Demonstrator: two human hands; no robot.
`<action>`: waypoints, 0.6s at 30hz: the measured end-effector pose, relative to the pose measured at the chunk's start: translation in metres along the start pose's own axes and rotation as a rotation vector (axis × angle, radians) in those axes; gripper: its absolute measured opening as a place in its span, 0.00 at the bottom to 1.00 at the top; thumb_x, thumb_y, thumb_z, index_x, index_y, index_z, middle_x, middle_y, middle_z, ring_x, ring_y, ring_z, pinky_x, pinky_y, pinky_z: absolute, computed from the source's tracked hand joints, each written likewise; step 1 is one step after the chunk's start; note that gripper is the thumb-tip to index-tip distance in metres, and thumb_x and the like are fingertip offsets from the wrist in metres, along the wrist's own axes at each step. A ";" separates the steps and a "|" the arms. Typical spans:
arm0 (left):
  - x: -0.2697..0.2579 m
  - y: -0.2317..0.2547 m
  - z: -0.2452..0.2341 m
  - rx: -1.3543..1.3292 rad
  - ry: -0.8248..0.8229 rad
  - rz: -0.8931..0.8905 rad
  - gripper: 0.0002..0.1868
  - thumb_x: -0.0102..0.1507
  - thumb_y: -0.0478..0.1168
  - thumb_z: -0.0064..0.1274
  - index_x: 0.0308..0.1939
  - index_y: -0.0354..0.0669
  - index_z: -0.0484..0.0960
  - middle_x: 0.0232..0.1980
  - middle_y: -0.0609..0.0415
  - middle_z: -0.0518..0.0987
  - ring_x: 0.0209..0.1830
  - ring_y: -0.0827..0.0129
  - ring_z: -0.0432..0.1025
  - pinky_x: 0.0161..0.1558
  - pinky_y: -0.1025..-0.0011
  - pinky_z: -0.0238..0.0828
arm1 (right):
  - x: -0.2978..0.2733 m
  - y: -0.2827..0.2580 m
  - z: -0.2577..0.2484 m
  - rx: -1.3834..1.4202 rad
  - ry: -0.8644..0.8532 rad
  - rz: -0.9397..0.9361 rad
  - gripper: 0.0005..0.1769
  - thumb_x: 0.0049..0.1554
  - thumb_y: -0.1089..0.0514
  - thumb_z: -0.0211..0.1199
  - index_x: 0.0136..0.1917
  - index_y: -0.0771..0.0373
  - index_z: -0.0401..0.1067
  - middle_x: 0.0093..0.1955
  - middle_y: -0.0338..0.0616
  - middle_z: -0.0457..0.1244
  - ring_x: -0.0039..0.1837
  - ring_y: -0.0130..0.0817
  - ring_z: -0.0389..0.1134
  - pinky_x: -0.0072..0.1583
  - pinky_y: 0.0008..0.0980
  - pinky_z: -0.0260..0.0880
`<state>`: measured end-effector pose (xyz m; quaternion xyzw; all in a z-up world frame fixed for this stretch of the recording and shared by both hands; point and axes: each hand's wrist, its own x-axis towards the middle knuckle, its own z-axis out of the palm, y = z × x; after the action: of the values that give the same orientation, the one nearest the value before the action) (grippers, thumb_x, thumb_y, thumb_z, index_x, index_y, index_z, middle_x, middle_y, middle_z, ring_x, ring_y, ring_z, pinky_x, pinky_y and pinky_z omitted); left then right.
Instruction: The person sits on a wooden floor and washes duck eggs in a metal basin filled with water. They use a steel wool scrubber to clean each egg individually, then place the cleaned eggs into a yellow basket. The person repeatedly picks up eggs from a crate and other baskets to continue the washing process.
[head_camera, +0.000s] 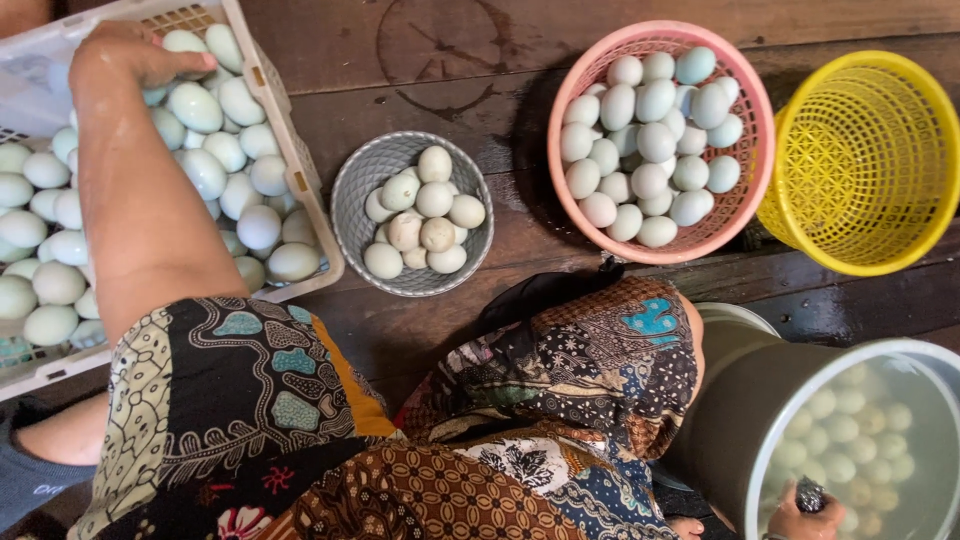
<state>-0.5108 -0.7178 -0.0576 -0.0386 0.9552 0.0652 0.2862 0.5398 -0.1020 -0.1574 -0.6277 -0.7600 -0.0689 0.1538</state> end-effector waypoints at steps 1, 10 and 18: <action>0.007 -0.010 0.001 0.001 -0.003 -0.007 0.58 0.51 0.76 0.65 0.71 0.38 0.71 0.73 0.48 0.69 0.69 0.51 0.64 0.65 0.57 0.58 | -0.001 -0.003 -0.004 -0.002 -0.005 -0.005 0.25 0.64 0.46 0.81 0.60 0.65 0.75 0.44 0.59 0.71 0.43 0.54 0.73 0.45 0.46 0.73; -0.018 -0.059 0.004 -0.456 0.070 -0.016 0.16 0.71 0.47 0.55 0.63 0.73 0.79 0.57 0.59 0.74 0.50 0.62 0.68 0.36 0.54 0.79 | 0.016 0.021 0.030 0.387 -0.046 -0.090 0.21 0.66 0.66 0.78 0.61 0.78 0.68 0.50 0.62 0.64 0.46 0.46 0.67 0.45 0.38 0.70; -0.008 -0.114 0.021 -1.576 0.440 -0.511 0.14 0.41 0.60 0.54 0.19 0.60 0.75 0.42 0.68 0.82 0.53 0.71 0.75 0.59 0.59 0.81 | 0.018 0.029 0.028 0.365 -0.036 -0.105 0.21 0.67 0.67 0.79 0.60 0.78 0.68 0.49 0.62 0.65 0.46 0.45 0.68 0.45 0.38 0.70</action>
<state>-0.4803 -0.8276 -0.0819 -0.4520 0.6267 0.6347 -0.0102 0.5614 -0.0711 -0.1804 -0.5499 -0.7943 0.0735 0.2475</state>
